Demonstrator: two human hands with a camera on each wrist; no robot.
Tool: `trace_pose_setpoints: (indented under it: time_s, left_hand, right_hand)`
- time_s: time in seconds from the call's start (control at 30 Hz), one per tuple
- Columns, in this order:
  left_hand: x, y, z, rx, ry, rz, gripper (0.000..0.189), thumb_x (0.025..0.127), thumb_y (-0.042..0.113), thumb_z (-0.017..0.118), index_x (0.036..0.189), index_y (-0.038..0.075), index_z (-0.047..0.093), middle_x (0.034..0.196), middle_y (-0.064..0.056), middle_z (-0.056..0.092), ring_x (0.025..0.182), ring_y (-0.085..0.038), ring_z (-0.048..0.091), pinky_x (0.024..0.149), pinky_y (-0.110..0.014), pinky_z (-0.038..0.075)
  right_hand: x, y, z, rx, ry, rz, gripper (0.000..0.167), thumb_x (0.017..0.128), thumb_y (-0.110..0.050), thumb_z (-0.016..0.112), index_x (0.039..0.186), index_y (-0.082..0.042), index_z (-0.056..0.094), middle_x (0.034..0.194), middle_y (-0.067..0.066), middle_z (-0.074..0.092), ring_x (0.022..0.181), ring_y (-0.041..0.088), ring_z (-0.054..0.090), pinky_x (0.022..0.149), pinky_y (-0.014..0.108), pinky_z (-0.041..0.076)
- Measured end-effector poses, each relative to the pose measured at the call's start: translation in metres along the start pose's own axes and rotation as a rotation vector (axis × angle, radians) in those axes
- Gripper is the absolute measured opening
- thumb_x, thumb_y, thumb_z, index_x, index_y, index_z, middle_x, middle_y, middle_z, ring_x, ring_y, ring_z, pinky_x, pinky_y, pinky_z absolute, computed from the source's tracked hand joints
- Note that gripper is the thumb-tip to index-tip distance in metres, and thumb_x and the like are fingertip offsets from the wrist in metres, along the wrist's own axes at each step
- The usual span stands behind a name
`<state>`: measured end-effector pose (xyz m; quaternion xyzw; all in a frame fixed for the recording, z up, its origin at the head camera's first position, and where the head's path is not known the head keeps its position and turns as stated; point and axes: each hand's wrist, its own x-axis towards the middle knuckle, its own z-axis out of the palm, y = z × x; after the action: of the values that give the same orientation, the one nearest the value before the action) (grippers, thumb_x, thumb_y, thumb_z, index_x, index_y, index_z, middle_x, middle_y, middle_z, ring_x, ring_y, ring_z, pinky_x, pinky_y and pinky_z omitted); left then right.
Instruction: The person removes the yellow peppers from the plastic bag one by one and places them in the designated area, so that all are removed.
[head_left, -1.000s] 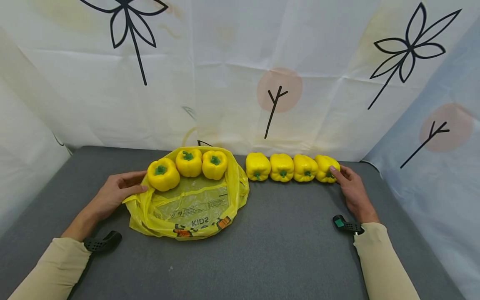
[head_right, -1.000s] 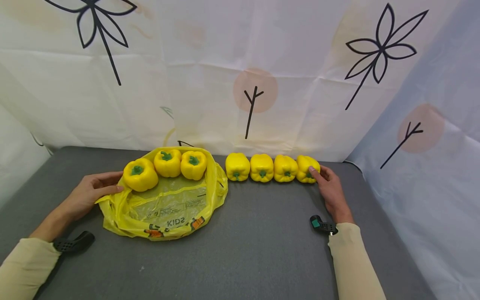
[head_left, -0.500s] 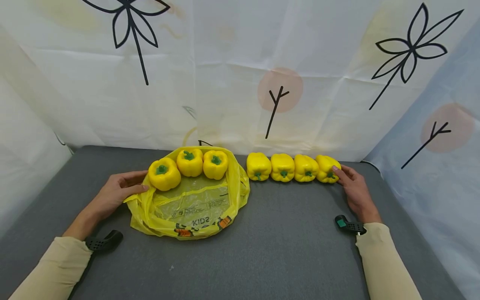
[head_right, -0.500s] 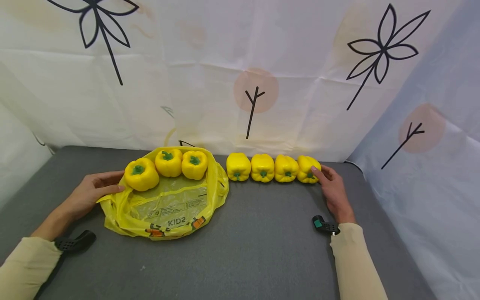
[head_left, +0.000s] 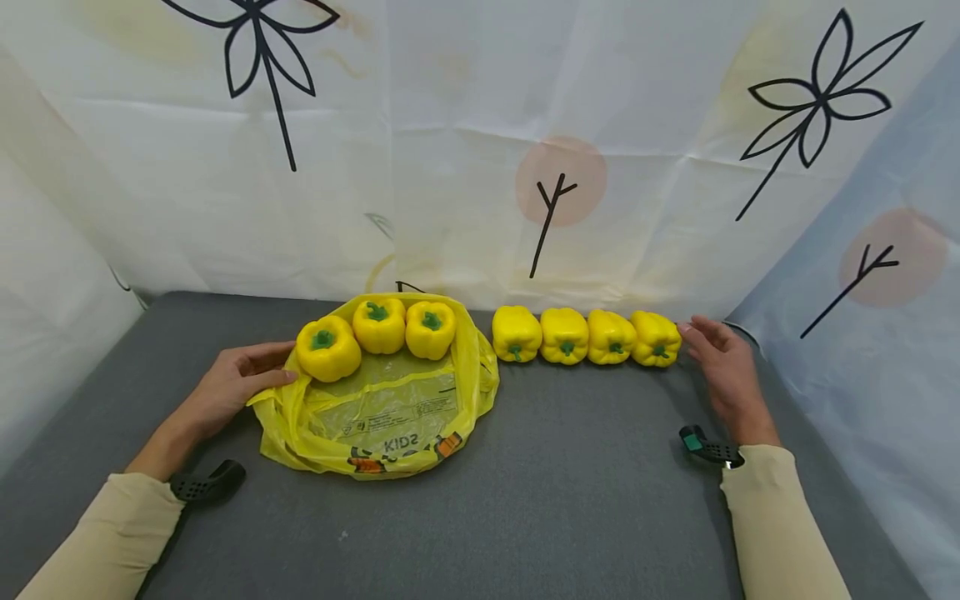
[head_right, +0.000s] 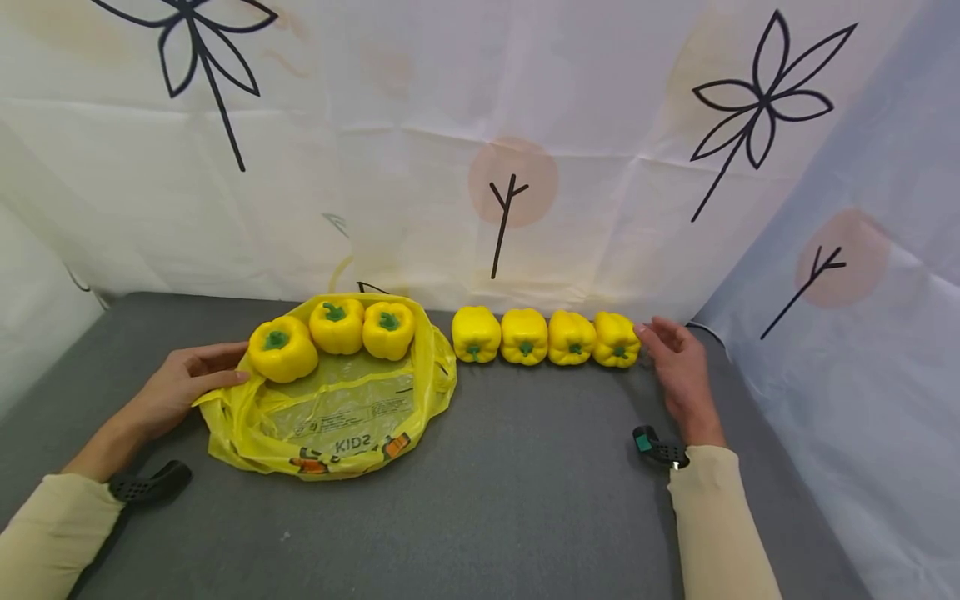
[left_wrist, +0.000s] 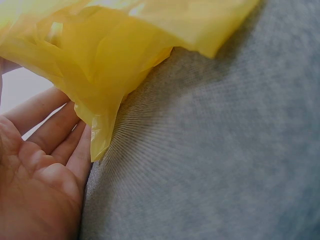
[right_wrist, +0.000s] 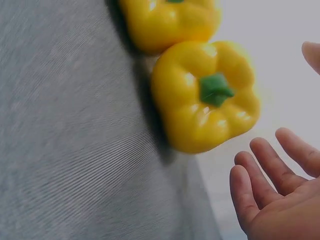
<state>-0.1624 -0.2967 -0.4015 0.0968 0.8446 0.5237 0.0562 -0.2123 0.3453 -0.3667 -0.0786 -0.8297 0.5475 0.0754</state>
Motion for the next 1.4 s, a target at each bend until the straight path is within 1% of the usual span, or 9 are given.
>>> trace_pose_setpoints:
  time_s: [0.17,0.33,0.57,0.83,0.93,1.03,1.1,1.2,1.4]
  left_hand:
    - [-0.001,0.000,0.000,-0.006,0.002,0.004,0.059,0.104,0.020,0.062,0.152,-0.005,0.040,0.150,-0.028,0.044,0.113,0.013,0.049,0.088,-0.011,0.046]
    - [0.000,0.000,0.000,0.004,0.001,0.002,0.059,0.103,0.021,0.062,0.153,-0.004,0.040,0.150,-0.027,0.044,0.114,0.013,0.048,0.088,-0.011,0.046]
    - [-0.001,0.001,0.000,-0.004,0.003,0.006,0.059,0.103,0.020,0.062,0.152,-0.006,0.040,0.149,-0.028,0.044,0.113,0.013,0.049,0.088,-0.011,0.046]
    - [0.000,-0.002,0.000,-0.013,0.001,0.020,0.058,0.103,0.018,0.062,0.152,-0.006,0.041,0.149,-0.029,0.045,0.112,0.012,0.051,0.088,-0.012,0.048]
    - [0.000,-0.001,0.000,-0.014,0.003,0.016,0.058,0.103,0.018,0.062,0.152,-0.006,0.041,0.149,-0.029,0.045,0.112,0.012,0.051,0.088,-0.012,0.048]
    - [0.000,0.000,0.000,-0.007,0.000,0.009,0.059,0.103,0.020,0.062,0.152,-0.005,0.040,0.149,-0.028,0.044,0.113,0.012,0.050,0.088,-0.011,0.047]
    - [0.000,0.001,0.000,-0.002,-0.003,0.004,0.059,0.104,0.020,0.062,0.152,-0.005,0.040,0.150,-0.027,0.044,0.113,0.012,0.049,0.088,-0.011,0.046]
    - [0.000,0.002,0.001,0.001,-0.004,0.000,0.060,0.103,0.021,0.062,0.152,-0.005,0.040,0.150,-0.027,0.044,0.114,0.012,0.048,0.088,-0.010,0.046]
    - [-0.001,0.002,0.001,-0.009,-0.003,0.002,0.059,0.103,0.020,0.062,0.152,-0.005,0.040,0.150,-0.027,0.044,0.113,0.012,0.049,0.088,-0.011,0.046]
  right_hand:
    - [-0.004,-0.011,-0.002,-0.001,0.006,-0.044,0.074,0.103,-0.046,0.056,0.157,-0.001,0.033,0.150,0.011,0.043,0.131,0.018,0.043,0.116,0.050,0.031]
    - [-0.007,-0.021,-0.003,0.004,-0.003,-0.078,0.073,0.103,-0.044,0.058,0.158,-0.003,0.033,0.148,0.006,0.046,0.123,0.009,0.047,0.116,0.049,0.031]
    - [-0.012,-0.036,0.001,-0.028,-0.016,-0.141,0.069,0.104,-0.041,0.057,0.157,-0.004,0.034,0.153,0.016,0.041,0.119,0.003,0.047,0.114,0.049,0.033]
    - [-0.022,-0.057,0.014,-0.020,-0.124,-0.205,0.065,0.105,-0.034,0.058,0.157,-0.005,0.035,0.152,0.018,0.041,0.122,0.004,0.046,0.116,0.054,0.028]
    - [-0.026,-0.066,0.021,-0.014,-0.156,-0.228,0.062,0.104,-0.033,0.059,0.156,-0.006,0.037,0.151,0.016,0.043,0.125,0.006,0.045,0.112,0.042,0.035]
    - [-0.030,-0.075,0.030,0.003,-0.184,-0.253,0.059,0.104,-0.030,0.060,0.154,-0.007,0.040,0.148,0.013,0.045,0.126,0.008,0.044,0.102,0.024,0.040]
    - [-0.032,-0.080,0.036,0.017,-0.202,-0.269,0.057,0.104,-0.028,0.061,0.153,-0.007,0.041,0.147,0.012,0.046,0.127,0.009,0.044,0.097,0.016,0.042]
    - [-0.036,-0.087,0.043,0.041,-0.228,-0.289,0.056,0.104,-0.026,0.062,0.152,-0.007,0.043,0.147,0.012,0.046,0.128,0.011,0.044,0.095,0.013,0.042]
    - [-0.041,-0.103,0.061,0.078,-0.271,-0.321,0.054,0.103,-0.023,0.063,0.150,-0.005,0.045,0.147,0.014,0.047,0.130,0.020,0.046,0.097,0.015,0.043]
